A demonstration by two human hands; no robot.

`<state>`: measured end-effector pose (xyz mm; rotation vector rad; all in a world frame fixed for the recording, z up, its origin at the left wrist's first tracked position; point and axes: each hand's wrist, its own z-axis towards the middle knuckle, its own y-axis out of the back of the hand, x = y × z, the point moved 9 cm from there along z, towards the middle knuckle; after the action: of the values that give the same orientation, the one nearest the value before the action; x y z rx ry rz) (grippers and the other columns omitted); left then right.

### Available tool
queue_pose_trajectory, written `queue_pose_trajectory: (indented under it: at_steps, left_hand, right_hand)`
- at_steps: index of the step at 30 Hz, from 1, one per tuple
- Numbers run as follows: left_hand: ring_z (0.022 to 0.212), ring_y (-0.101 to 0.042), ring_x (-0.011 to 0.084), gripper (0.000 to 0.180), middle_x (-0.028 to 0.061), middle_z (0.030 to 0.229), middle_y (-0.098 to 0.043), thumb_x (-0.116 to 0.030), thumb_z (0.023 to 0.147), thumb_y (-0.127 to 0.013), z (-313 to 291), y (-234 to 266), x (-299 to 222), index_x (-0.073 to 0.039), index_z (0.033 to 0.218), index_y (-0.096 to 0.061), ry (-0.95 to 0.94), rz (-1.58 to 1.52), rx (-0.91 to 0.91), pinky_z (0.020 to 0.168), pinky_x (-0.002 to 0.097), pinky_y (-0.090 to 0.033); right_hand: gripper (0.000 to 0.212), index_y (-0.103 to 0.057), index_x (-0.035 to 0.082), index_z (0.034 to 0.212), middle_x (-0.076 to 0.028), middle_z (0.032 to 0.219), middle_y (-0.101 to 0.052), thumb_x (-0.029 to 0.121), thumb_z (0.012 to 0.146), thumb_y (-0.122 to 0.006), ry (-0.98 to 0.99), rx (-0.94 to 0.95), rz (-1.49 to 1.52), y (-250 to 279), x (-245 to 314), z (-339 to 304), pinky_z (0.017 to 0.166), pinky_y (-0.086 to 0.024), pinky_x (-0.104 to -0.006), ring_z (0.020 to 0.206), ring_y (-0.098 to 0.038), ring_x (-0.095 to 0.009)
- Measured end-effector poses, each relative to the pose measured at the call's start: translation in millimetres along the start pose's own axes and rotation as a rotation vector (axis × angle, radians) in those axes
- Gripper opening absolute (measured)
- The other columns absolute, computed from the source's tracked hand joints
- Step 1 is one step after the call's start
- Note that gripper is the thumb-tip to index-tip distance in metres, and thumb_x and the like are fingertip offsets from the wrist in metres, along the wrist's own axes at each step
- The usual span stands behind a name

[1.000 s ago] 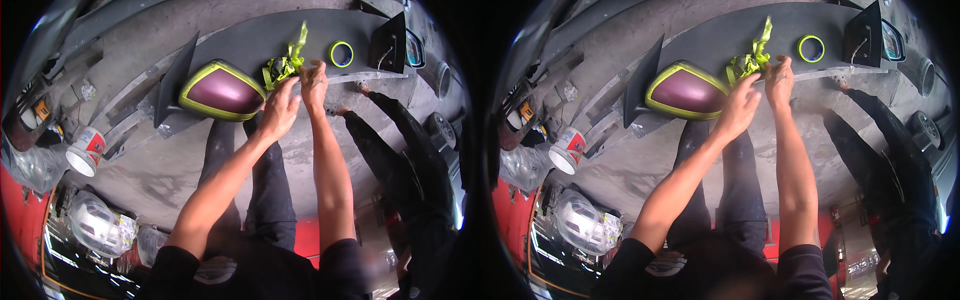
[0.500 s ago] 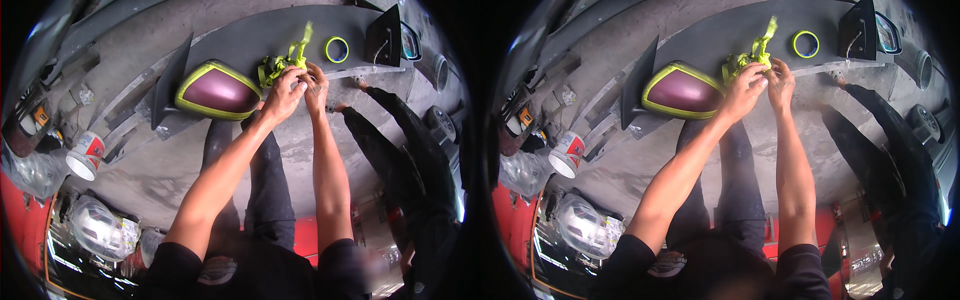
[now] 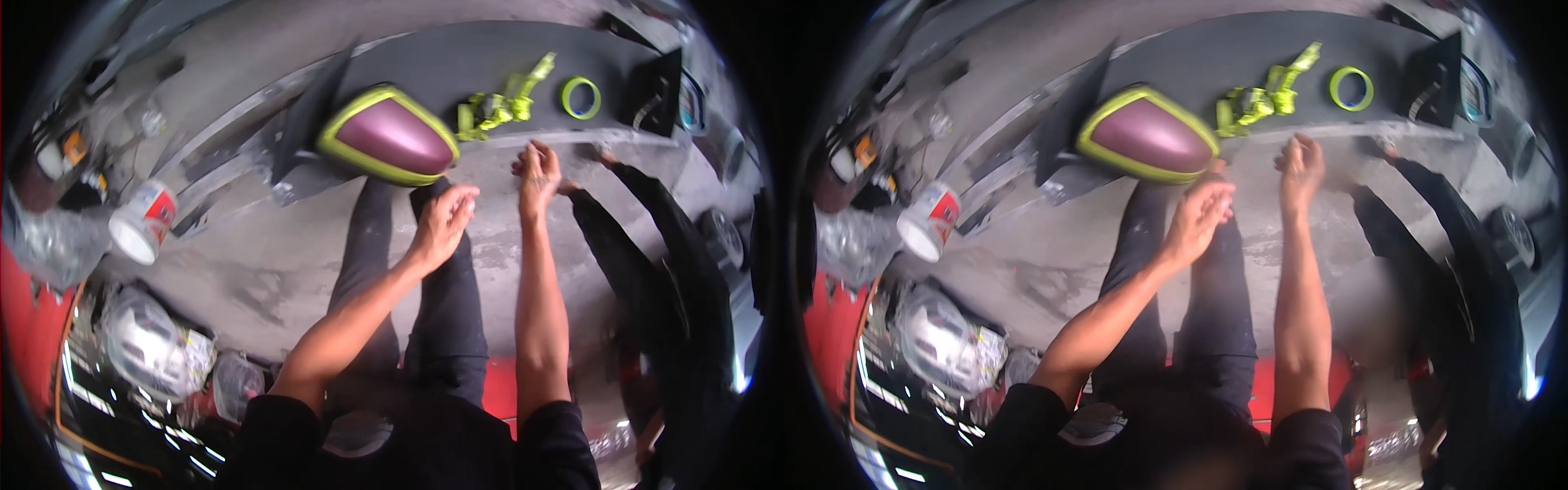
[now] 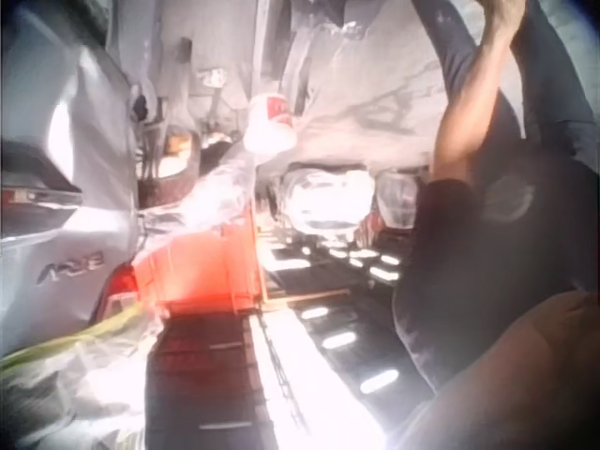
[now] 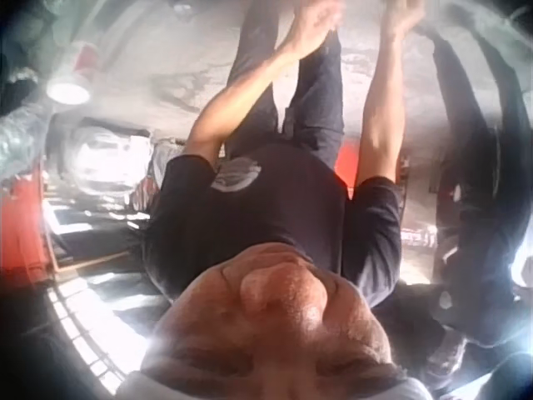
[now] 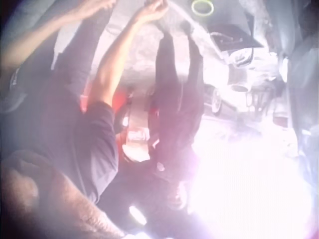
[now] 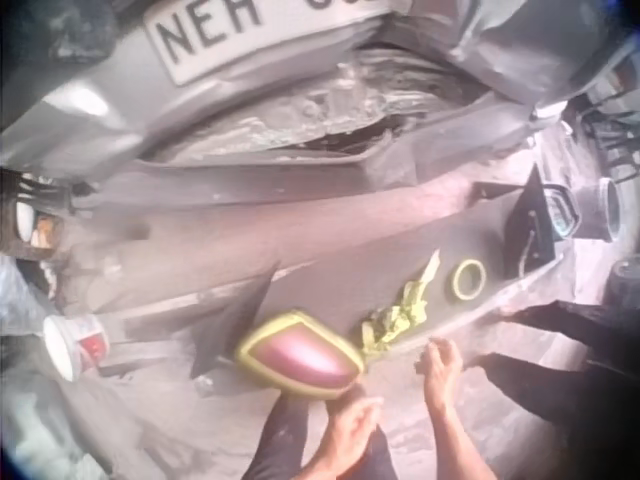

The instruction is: The person applies bright green tape to the edges of a detached car side mirror, then peels it off to reveal a maroon-colored surface. The person handles the mirror and tape by hand, working on a bench in a workshop.

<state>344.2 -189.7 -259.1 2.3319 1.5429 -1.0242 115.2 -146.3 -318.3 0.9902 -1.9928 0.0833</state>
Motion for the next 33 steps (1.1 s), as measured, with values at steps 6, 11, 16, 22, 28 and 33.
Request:
queue_pose_trajectory:
  at_steps: [6,11,16,22,28,33]
  left_hand:
    - [0.083,-0.069,0.0119,0.024,0.0051,0.096,-0.069,-0.020,0.106,-0.066,-81.0,115.1,31.7,-0.001,0.121,-0.070,0.077,0.089,-0.412,0.076,0.0276,-0.057]
    - [0.086,-0.070,0.0154,0.021,0.0086,0.102,-0.072,-0.012,0.102,-0.070,-62.5,186.9,-41.4,0.000,0.119,-0.071,-0.179,0.132,-0.742,0.076,0.0308,-0.057]
    - [0.079,-0.071,0.0179,0.018,0.0128,0.091,-0.076,-0.011,0.100,-0.071,-37.0,205.5,-95.3,0.004,0.109,-0.072,-0.161,0.194,-0.807,0.075,0.0341,-0.057]
    - [0.059,-0.070,0.0179,0.018,0.0119,0.077,-0.070,-0.014,0.101,-0.067,0.7,206.8,-70.1,0.004,0.100,-0.066,0.055,-0.152,-0.694,0.051,0.0315,-0.057]
    - [0.054,-0.070,0.0209,0.019,0.0116,0.071,-0.064,-0.013,0.097,-0.067,15.8,215.3,-61.9,0.006,0.096,-0.062,0.014,-0.185,-0.678,0.047,0.0331,-0.061]
    - [0.056,-0.070,0.0248,0.022,0.0098,0.069,-0.061,-0.018,0.096,-0.068,17.2,219.0,-59.0,0.003,0.098,-0.061,0.066,-0.194,-0.663,0.052,0.0378,-0.064]
  right_hand:
    - [0.015,-0.071,-0.001,0.111,-0.001,0.086,-0.065,0.010,0.103,-0.067,0.380,0.314,-0.487,-76.9,51.0,-81.2,0.065,-0.047,-0.0254,0.069,-0.056,-0.009]
    - [0.017,-0.071,-0.002,0.112,-0.016,0.097,-0.071,0.002,0.096,-0.067,0.574,0.538,-0.628,-191.1,101.5,-144.8,0.073,-0.056,-0.0369,0.079,-0.071,-0.028]
    - [0.019,-0.071,-0.001,0.112,-0.019,0.100,-0.072,0.005,0.094,-0.069,0.536,0.550,-0.616,-239.2,108.6,-160.0,0.072,-0.057,-0.0404,0.080,-0.072,-0.033]
    - [0.015,-0.071,0.000,0.107,-0.021,0.095,-0.072,0.005,0.093,-0.069,0.522,0.595,-0.691,-196.3,66.1,-179.3,0.079,-0.055,-0.0479,0.087,-0.071,-0.042]
    - [0.028,-0.069,0.008,0.119,-0.022,0.130,-0.064,0.011,0.091,-0.068,0.238,0.713,-1.162,-53.1,-35.1,-228.8,0.098,-0.053,-0.0503,0.122,-0.060,-0.046]
    - [0.038,-0.066,0.010,0.129,-0.027,0.147,-0.051,0.019,0.092,-0.068,0.276,0.644,-1.220,-7.3,-82.0,-270.1,0.112,-0.043,-0.0619,0.139,-0.045,-0.050]
